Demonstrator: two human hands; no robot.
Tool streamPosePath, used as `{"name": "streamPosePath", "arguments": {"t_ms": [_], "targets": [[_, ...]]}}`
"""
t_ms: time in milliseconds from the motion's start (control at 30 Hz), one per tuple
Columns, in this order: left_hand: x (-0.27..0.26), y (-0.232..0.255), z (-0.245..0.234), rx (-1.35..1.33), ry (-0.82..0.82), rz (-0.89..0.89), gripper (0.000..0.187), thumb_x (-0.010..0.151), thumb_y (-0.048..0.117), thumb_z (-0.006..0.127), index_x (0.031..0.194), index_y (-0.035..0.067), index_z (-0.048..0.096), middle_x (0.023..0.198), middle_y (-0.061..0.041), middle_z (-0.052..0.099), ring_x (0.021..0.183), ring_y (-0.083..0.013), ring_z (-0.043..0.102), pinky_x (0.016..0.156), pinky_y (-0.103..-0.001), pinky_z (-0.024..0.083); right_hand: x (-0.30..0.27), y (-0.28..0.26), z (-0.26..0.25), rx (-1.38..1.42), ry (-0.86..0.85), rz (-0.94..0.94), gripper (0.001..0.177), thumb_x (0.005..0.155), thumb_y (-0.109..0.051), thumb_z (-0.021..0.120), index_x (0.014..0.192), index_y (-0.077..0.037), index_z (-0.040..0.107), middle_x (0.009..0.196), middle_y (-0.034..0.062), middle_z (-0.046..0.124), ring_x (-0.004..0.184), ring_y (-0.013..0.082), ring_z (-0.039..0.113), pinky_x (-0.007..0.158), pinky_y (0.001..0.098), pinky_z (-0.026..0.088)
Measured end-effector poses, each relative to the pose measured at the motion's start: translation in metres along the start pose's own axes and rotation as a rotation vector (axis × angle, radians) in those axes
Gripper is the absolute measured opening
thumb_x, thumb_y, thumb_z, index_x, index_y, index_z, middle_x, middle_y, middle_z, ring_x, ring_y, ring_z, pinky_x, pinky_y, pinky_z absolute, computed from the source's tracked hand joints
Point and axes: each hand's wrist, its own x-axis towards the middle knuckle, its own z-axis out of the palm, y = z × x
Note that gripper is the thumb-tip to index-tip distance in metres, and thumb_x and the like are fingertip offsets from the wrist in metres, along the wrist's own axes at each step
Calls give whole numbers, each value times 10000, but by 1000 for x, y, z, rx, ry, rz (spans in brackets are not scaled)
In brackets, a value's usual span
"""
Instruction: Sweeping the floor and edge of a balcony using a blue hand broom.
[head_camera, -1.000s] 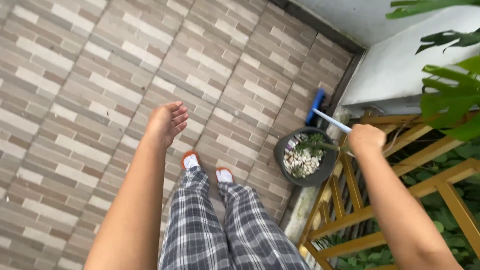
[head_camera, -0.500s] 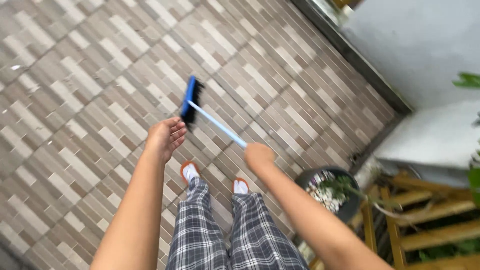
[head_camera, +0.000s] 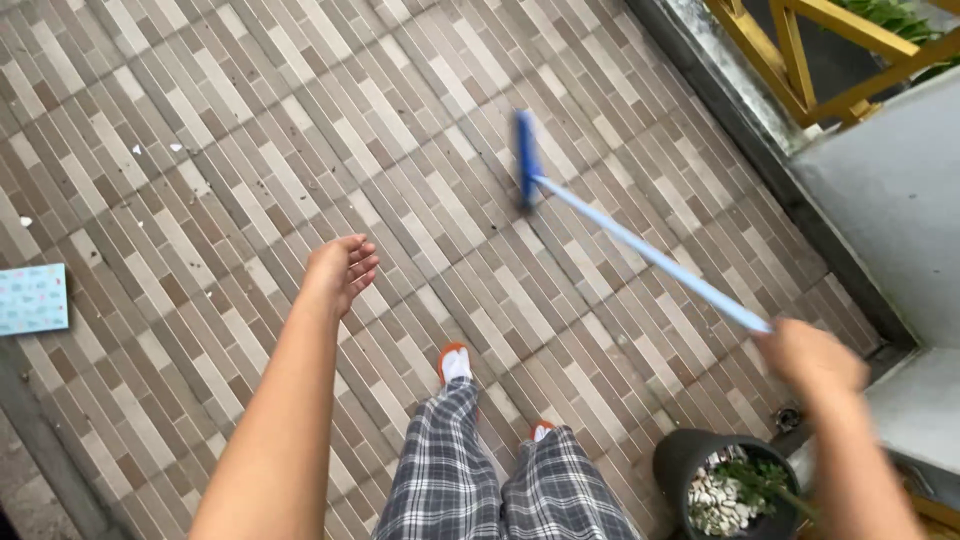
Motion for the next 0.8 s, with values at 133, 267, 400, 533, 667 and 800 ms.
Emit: {"name": "streamPosePath", "arguments": {"t_ms": [133,267,400,533,667,800], "targets": [[22,31,11,-3,5,3,192,961,188,610,1118,90,662,937,-30,697,849,-172,672,737,-339,548,53,10,-20,-160,110,153,356,1045,-374,556,1277,-222,778,1180,121,808,1025,319,803,831,472,650],[33,49,16,-9,-43,20,204,956,182,618,1127,84,670,949,-26,699,852,-167,673,737,-338,541,128,-63,-1,-153,71,160,308,988,-224,615,1224,-128,788,1215,147,773,1105,324,757,865,445,618],[47,54,6,-8,-61,15,226,949,173,596,1147,104,680,949,-31,700,846,-166,675,733,-331,536,60,-163,0,-301,130,-92,302,1040,-232,525,1133,-115,787,1091,130,794,989,320,783,805,443,638],[57,54,14,-74,11,-19,212,953,187,600,1138,109,669,939,-24,706,833,-162,671,729,-337,538,34,-227,20,-209,145,-408,242,954,-208,559,979,-125,785,953,133,781,884,332,777,753,476,630],[66,53,45,-118,35,-46,195,952,191,637,1117,99,684,930,-21,722,828,-163,679,731,-338,545,52,-336,27,27,52,-596,240,907,-222,602,1033,-96,762,983,152,766,889,342,764,770,473,614],[92,60,90,-168,-68,-33,165,962,239,668,1079,123,678,928,-24,728,836,-174,684,741,-341,549,112,-349,0,23,138,-673,219,919,-149,585,1010,-96,777,1030,177,752,958,366,742,805,501,598]]}}
